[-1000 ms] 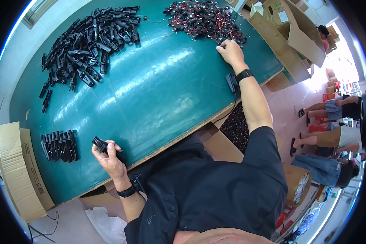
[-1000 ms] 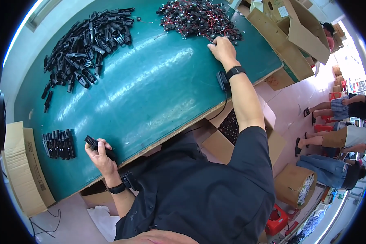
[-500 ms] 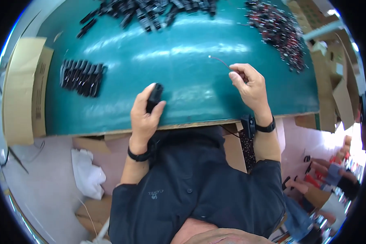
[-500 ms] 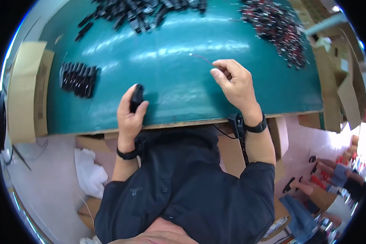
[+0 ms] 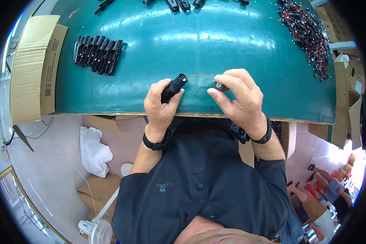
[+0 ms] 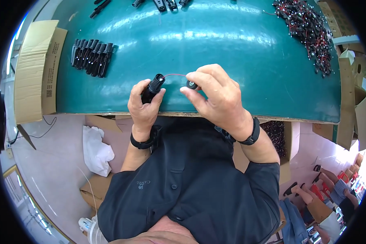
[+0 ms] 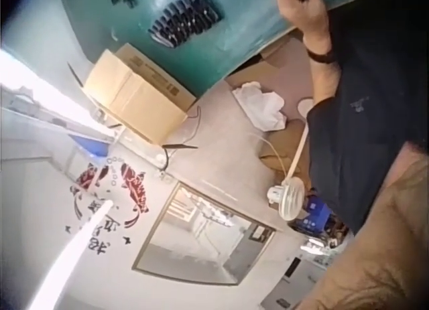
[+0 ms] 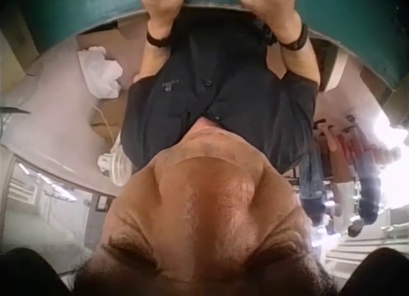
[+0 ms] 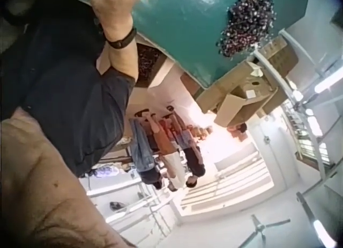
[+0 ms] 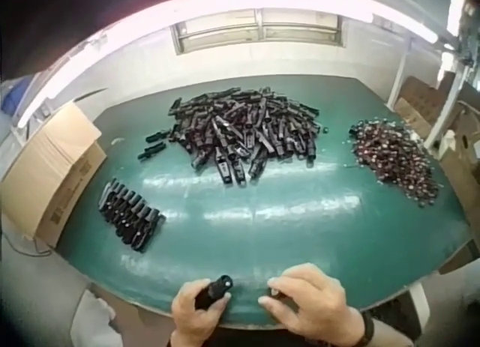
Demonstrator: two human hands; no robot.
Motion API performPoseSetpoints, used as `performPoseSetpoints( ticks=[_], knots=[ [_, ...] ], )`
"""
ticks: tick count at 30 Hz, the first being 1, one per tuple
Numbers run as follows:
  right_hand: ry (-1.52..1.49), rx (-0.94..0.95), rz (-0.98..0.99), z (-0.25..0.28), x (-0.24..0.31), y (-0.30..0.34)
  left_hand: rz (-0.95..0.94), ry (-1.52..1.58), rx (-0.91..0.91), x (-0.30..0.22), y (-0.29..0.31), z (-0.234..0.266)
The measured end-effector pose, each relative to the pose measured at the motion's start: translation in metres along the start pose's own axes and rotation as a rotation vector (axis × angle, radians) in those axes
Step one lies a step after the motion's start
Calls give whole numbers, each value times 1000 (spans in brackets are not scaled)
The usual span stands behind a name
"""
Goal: The person assembles electronic components by inserting a wired sensor into a black plastic housing, fitting a circular cap onto the end, and snapping the housing shut. They place the finished assembly onto a row on the table and repeat the process.
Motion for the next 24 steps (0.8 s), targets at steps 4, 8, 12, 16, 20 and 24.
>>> performPoseSetpoints(
  ticks=[4, 8, 12, 16, 20, 24],
  knots=[
    [29, 35, 62, -6, 5, -1, -28, 7, -14, 3, 2, 0],
    [39, 64, 110, -13, 2, 0, -85, -20, -49, 2, 3, -1],
    [25, 89, 120, -14, 0, 3, -98, -30, -31, 2, 3, -4],
    [16, 114, 122, -13, 2, 2, -98, -34, -36, 1, 5, -3],
    [-1, 132, 110, -13, 0, 3, -102, -50, -33, 1, 4, -3],
    [-13, 147, 87, -13, -1, 3, -93, -40, -28, 4, 6, -4]
  ],
)
Point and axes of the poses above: each hand's wrist, its own y-axis away from the middle knuckle, its own z-axis out of the back of the hand, x = y × z, the point moved 2 cm from there along -y, towards the middle knuckle, and after that the axes turned 15 degrees about -y, right-handed, at the moved point
